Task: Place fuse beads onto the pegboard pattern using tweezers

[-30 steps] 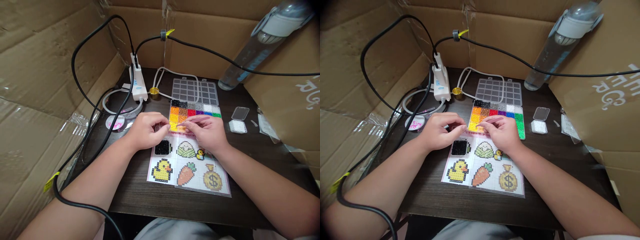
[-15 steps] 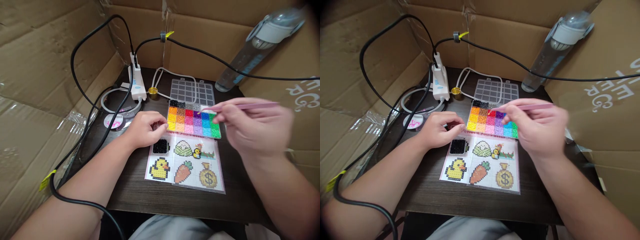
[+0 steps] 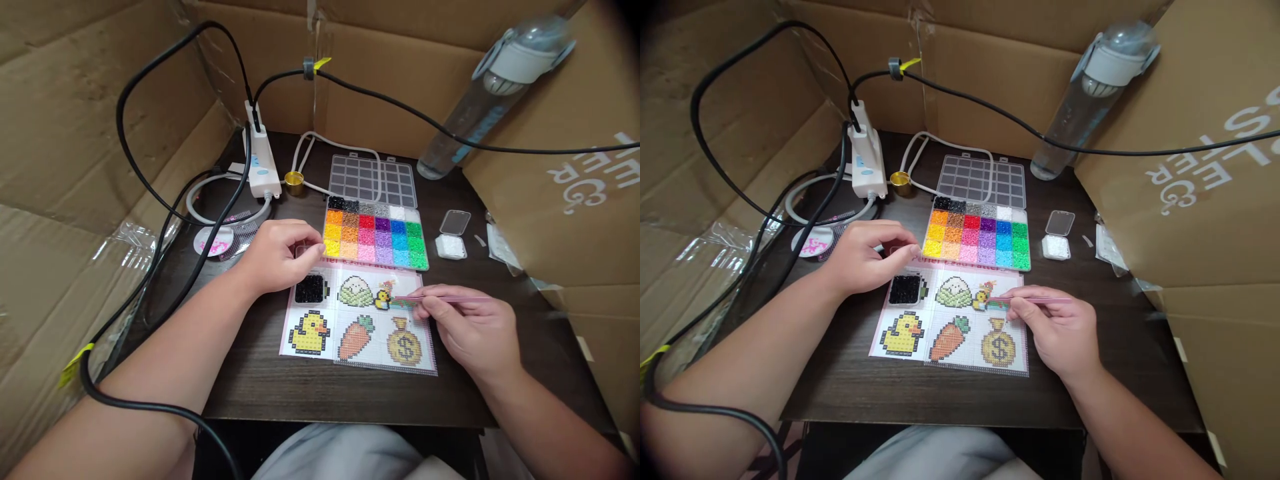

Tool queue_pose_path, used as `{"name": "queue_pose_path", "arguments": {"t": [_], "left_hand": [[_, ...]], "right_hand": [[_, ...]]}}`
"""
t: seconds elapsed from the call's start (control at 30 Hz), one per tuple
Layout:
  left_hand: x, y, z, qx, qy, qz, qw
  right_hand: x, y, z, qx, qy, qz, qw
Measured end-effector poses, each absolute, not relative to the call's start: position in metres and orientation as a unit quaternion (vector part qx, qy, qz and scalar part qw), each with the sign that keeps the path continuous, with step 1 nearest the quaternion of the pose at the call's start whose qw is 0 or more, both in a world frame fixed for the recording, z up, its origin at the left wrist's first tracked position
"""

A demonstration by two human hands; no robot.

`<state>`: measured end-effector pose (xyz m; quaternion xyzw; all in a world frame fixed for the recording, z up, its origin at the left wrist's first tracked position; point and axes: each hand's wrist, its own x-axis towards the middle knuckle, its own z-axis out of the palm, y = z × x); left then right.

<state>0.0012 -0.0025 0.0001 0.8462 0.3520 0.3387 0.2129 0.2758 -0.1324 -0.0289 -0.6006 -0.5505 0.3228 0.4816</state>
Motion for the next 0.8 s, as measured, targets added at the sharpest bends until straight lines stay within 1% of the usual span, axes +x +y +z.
{"name": "queue_pose_path", "arguments": {"t": [0.13, 0.3, 0.8], "left_hand": [[0.0002, -0.0020, 0.0003, 0.846, 0.352, 0.340, 0.210], [0.0009, -0.0021, 0.0008, 0.847, 0.354, 0.339, 0.206], [0.0008, -0.0026, 0.0008, 0.846, 0.349, 0.344, 0.210]], "right_hand": [[0.2707, -0.1294, -0.0223, -0.615, -0.558, 0.337, 0.444], [0.2690, -0.1290, -0.0207, -0.623, -0.570, 0.322, 0.428], [0.2674, -0.1284, -0.0199, -0.615, -0.566, 0.345, 0.427]]}}
